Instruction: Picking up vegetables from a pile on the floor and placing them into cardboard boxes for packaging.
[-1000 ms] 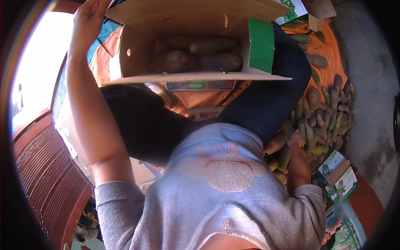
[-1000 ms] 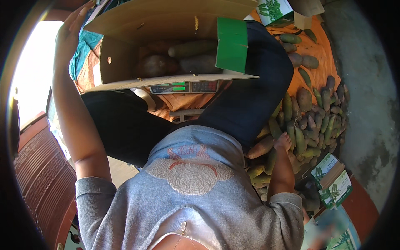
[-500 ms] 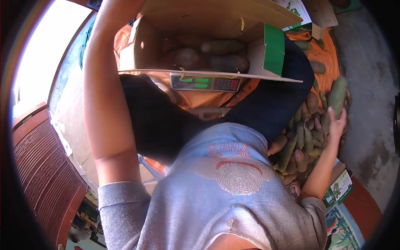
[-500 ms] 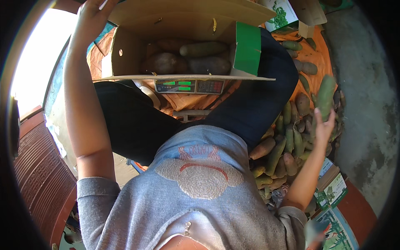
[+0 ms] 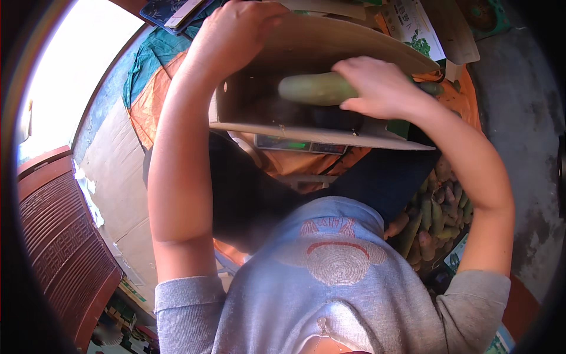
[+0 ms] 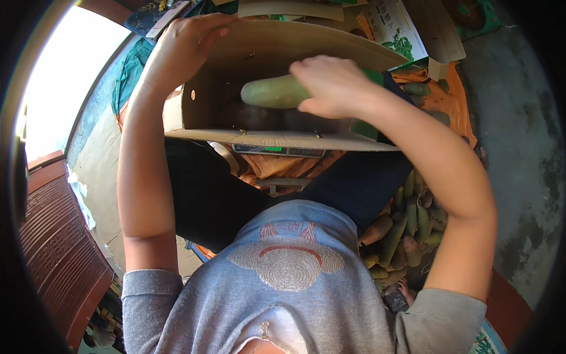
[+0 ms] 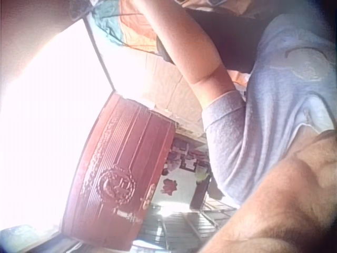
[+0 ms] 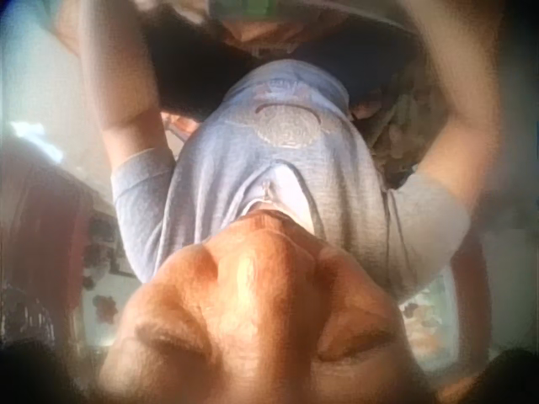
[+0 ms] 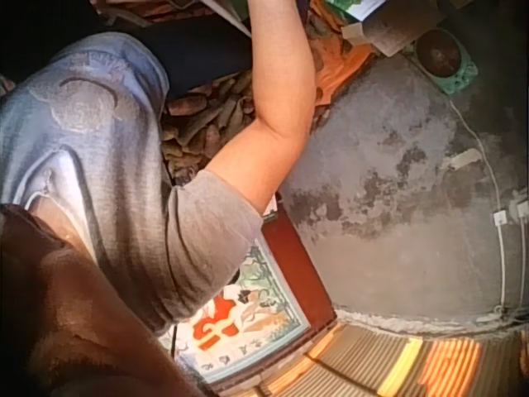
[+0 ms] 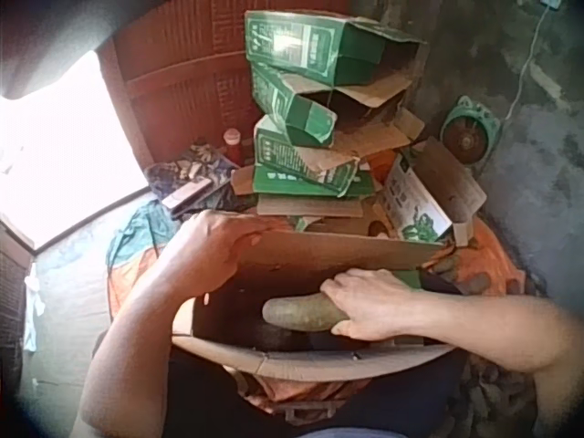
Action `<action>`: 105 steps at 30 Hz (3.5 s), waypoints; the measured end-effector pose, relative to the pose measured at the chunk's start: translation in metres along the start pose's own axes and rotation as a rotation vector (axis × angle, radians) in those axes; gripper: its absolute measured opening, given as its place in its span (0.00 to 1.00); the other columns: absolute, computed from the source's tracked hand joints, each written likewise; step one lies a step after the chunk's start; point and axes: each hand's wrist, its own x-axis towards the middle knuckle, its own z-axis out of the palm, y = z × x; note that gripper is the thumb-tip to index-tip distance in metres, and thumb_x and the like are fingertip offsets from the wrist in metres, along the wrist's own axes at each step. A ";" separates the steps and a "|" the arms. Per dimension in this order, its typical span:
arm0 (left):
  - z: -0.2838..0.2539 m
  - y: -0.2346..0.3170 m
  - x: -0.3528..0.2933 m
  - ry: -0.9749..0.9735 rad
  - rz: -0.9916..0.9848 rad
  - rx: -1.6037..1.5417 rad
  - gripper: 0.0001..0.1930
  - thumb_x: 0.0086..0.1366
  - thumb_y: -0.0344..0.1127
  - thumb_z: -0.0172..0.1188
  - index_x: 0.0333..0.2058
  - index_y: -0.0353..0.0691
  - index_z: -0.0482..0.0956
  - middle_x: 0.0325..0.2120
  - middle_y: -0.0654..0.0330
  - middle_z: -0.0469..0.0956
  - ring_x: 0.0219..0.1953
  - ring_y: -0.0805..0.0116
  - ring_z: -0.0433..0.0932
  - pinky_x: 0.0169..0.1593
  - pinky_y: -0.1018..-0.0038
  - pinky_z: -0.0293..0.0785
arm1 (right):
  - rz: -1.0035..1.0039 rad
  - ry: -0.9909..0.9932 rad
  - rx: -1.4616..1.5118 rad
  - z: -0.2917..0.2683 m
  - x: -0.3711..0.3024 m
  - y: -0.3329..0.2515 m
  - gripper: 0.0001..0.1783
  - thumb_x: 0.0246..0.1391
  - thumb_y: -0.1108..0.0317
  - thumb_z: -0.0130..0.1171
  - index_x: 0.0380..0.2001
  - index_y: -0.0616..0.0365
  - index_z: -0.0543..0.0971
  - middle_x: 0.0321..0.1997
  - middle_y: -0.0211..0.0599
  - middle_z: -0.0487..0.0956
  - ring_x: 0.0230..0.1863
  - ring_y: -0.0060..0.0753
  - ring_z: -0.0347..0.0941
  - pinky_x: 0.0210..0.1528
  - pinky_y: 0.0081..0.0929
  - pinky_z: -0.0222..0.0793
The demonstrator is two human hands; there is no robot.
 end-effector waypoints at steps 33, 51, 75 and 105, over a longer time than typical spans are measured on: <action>-0.024 -0.052 -0.004 0.003 -0.155 -0.021 0.16 0.74 0.41 0.54 0.56 0.49 0.80 0.56 0.62 0.79 0.61 0.65 0.74 0.64 0.69 0.66 | 1.074 0.495 0.744 0.260 -0.367 0.185 0.18 0.60 0.69 0.61 0.53 0.58 0.77 0.43 0.41 0.84 0.44 0.32 0.79 0.49 0.31 0.73; -0.003 -0.048 0.004 0.088 -0.259 -0.164 0.18 0.73 0.42 0.55 0.57 0.44 0.79 0.58 0.60 0.77 0.61 0.66 0.73 0.65 0.71 0.65 | 2.017 -0.283 0.592 0.511 -0.525 0.033 0.53 0.51 0.40 0.65 0.67 0.59 0.52 0.66 0.60 0.64 0.68 0.55 0.63 0.67 0.46 0.62; -0.028 0.008 0.001 0.160 -0.137 0.013 0.11 0.68 0.31 0.58 0.46 0.34 0.82 0.48 0.51 0.81 0.53 0.58 0.77 0.57 0.66 0.72 | 0.718 0.905 1.141 0.017 -0.311 0.114 0.30 0.64 0.66 0.59 0.65 0.62 0.63 0.60 0.41 0.73 0.60 0.33 0.70 0.64 0.33 0.64; -0.006 -0.056 -0.011 -0.058 -0.088 -0.023 0.13 0.70 0.38 0.59 0.49 0.43 0.83 0.36 0.50 0.84 0.39 0.58 0.84 0.47 0.65 0.75 | -0.171 0.411 0.745 -0.029 -0.014 0.001 0.22 0.56 0.73 0.60 0.55 0.58 0.74 0.47 0.44 0.81 0.50 0.37 0.80 0.51 0.33 0.76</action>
